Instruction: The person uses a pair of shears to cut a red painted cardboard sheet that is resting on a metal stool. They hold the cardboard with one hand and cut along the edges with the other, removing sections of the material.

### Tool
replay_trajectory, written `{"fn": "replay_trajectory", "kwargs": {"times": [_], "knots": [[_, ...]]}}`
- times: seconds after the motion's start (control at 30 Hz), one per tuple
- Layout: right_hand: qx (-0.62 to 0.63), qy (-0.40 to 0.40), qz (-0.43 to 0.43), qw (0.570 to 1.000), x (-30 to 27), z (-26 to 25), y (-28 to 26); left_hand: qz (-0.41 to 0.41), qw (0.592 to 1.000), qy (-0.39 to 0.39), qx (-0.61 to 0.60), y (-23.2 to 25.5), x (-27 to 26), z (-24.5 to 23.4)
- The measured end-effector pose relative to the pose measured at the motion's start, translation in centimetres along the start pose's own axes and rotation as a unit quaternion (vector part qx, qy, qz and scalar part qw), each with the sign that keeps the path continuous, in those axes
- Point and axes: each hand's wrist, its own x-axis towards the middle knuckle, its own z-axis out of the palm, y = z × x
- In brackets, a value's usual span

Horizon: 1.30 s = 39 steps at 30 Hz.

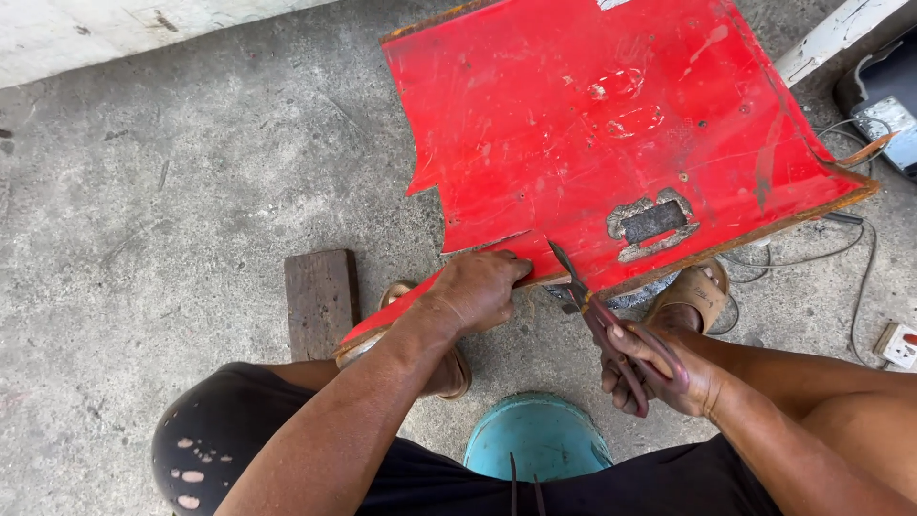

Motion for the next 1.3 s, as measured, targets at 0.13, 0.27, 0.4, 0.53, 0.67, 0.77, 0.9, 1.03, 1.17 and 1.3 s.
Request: {"fn": "replay_trajectory", "kwargs": {"times": [0.13,0.27,0.4,0.53,0.67,0.77,0.9,1.03,1.17,1.3], "knots": [[0.093,-0.020,-0.151,0.984,0.0,1.6,2.5,0.005,0.998,-0.050,0.028,-0.8,0.5,-0.1],[0.094,0.069,-0.169,0.979,-0.5,3.8,-0.2,0.024,1.000,-0.004,0.010,-0.2,0.3,0.1],[0.087,0.142,-0.213,0.963,0.9,4.7,-0.1,0.041,0.999,0.001,0.018,-0.1,0.2,0.4],[0.108,0.166,-0.229,0.953,0.9,5.6,0.5,0.039,0.999,0.001,0.018,0.0,-0.3,0.5],[0.120,0.166,-0.243,0.948,1.3,5.7,0.7,0.020,0.999,0.005,0.035,0.8,-0.4,0.4],[0.117,0.165,-0.245,0.948,1.7,5.8,1.1,-0.001,0.997,0.041,0.071,3.6,-2.4,-0.4],[0.100,0.157,-0.193,0.963,1.8,5.4,0.9,0.003,0.909,0.388,-0.151,11.7,-7.2,0.1],[0.107,0.163,-0.208,0.958,1.5,6.5,0.8,-0.409,0.734,0.015,-0.543,14.6,-5.2,3.2],[0.103,0.185,-0.256,0.943,2.3,5.8,1.9,-0.289,0.524,0.103,-0.795,15.4,-0.9,7.7],[0.078,0.236,-0.243,0.938,3.1,5.4,2.0,-0.308,0.564,0.124,-0.756,14.8,-1.0,7.4]]}}
